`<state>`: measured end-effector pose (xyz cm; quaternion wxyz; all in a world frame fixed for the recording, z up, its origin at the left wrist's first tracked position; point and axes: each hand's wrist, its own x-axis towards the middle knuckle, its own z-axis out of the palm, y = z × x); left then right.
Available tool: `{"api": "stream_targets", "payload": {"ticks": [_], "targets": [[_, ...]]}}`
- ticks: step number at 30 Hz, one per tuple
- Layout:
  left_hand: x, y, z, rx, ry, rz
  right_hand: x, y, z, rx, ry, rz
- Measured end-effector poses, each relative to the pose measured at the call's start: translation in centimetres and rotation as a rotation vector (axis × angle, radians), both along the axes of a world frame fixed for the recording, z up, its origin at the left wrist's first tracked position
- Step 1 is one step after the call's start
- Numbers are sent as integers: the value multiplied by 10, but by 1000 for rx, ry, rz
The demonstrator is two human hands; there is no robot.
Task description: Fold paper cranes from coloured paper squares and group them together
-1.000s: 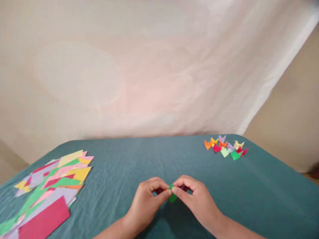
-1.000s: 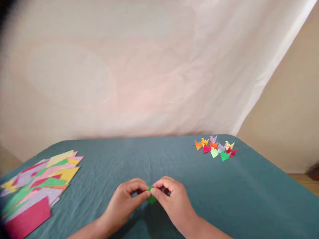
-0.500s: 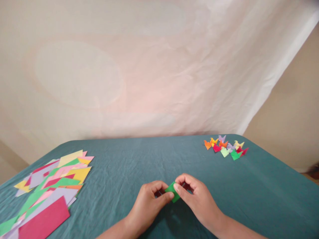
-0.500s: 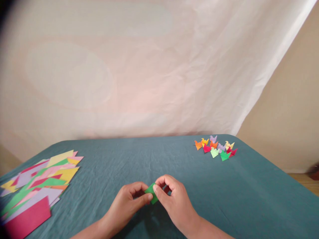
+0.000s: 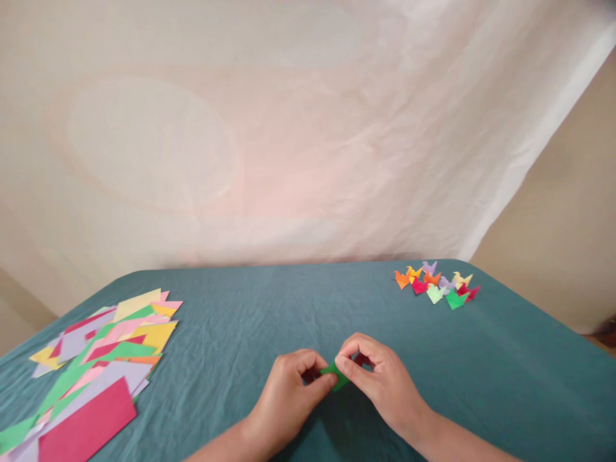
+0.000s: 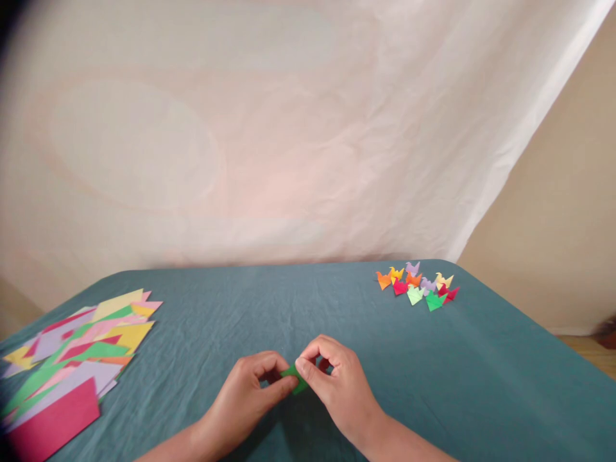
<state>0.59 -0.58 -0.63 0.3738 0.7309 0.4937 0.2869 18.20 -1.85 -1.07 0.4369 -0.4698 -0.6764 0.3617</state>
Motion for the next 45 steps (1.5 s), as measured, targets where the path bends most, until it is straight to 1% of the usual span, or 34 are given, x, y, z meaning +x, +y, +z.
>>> {"api": "stream_targets", "payload": {"ticks": [5,9,14,19,21,25,28,31,34,38,42,45], "targets": [[-3,3,-2,-129,-117,7,1,3,-4,-102,44,-51],[-7,6,-4,-111,-217,19,-1,3,-2,-166,28,-17],[-7,7,-5,-65,-215,57,-4,1,2,-162,-42,9],[-8,12,-11,-209,-224,-3,-4,2,1,-167,-21,-47],[-9,14,-13,-246,-236,-2,-3,3,-2,-164,-16,-33],[-7,11,-11,-235,-212,-1,-3,4,-8,-141,-75,29],[-5,9,-8,-255,-193,-13,-5,4,-7,-121,-134,24],[-4,9,-7,-281,-221,-13,-5,4,-4,-95,-161,7],[-6,12,-8,-311,-277,-9,-4,5,-4,-112,-148,0],[-10,17,-9,-351,-331,-22,-2,7,-7,-160,-97,33],[-13,20,-12,-350,-334,-36,0,8,-10,-184,-61,70],[-14,20,-13,-353,-308,-34,0,8,-12,-185,-81,73]]}}
